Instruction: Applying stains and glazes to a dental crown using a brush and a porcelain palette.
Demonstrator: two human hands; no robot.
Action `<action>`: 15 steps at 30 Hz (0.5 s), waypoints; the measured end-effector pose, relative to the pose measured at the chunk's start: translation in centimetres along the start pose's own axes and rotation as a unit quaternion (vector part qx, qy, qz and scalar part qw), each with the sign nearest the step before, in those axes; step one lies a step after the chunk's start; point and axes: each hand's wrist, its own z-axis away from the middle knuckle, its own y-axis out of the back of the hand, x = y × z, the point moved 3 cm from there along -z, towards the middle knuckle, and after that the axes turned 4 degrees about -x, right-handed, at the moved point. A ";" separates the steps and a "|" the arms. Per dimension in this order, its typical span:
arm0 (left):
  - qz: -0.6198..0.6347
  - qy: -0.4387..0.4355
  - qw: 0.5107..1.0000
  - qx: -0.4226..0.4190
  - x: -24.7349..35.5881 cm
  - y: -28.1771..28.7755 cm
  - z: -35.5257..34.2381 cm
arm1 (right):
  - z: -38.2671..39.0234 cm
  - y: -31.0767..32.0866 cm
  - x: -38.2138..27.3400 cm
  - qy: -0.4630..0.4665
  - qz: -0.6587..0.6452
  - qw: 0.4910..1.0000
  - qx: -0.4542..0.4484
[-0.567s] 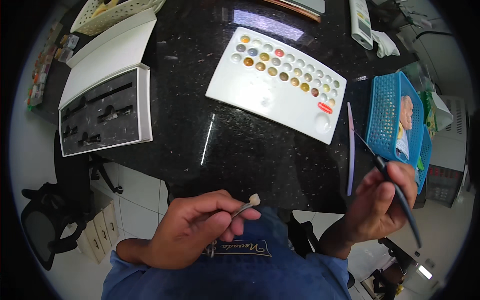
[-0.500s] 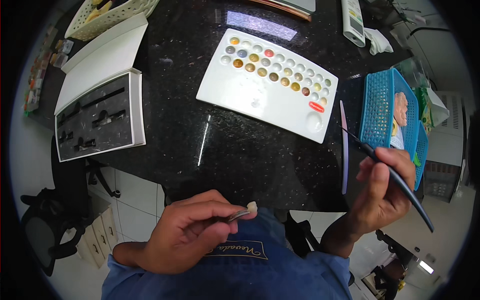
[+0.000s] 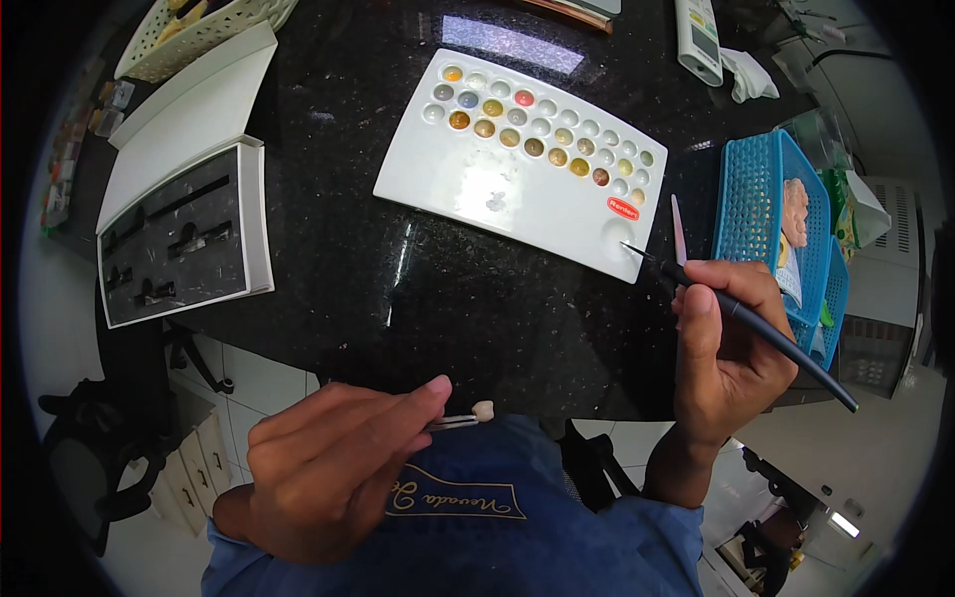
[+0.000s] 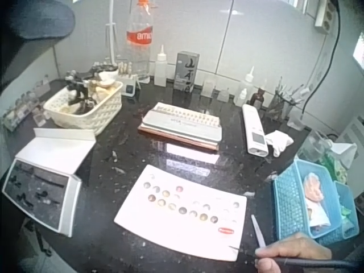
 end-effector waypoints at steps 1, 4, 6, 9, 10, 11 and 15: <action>-0.002 0.021 1.000 -0.003 0.1 0.1 0.0 | 0.0 0.0 0.0 0.002 0.004 1.000 -0.001; -0.008 0.055 0.998 0.001 0.1 0.0 0.3 | 0.0 0.0 -0.1 0.003 0.006 1.000 -0.004; -0.014 0.073 0.997 0.009 0.0 0.0 0.5 | 0.0 0.0 -0.2 0.001 0.000 1.000 -0.011; -0.053 0.048 0.996 0.047 0.0 0.1 0.4 | 0.4 0.3 -0.5 0.022 -0.047 0.998 0.026; -0.081 0.052 0.994 0.043 0.3 0.1 0.3 | 0.8 0.6 -0.9 0.040 -0.065 0.996 0.038; -0.108 0.056 0.992 0.039 0.4 0.1 0.3 | 1.3 0.6 -1.4 0.058 -0.082 0.995 0.026; -0.161 0.044 0.985 0.048 0.7 0.2 0.5 | 3.8 -0.5 -2.2 0.113 -0.201 0.969 -0.092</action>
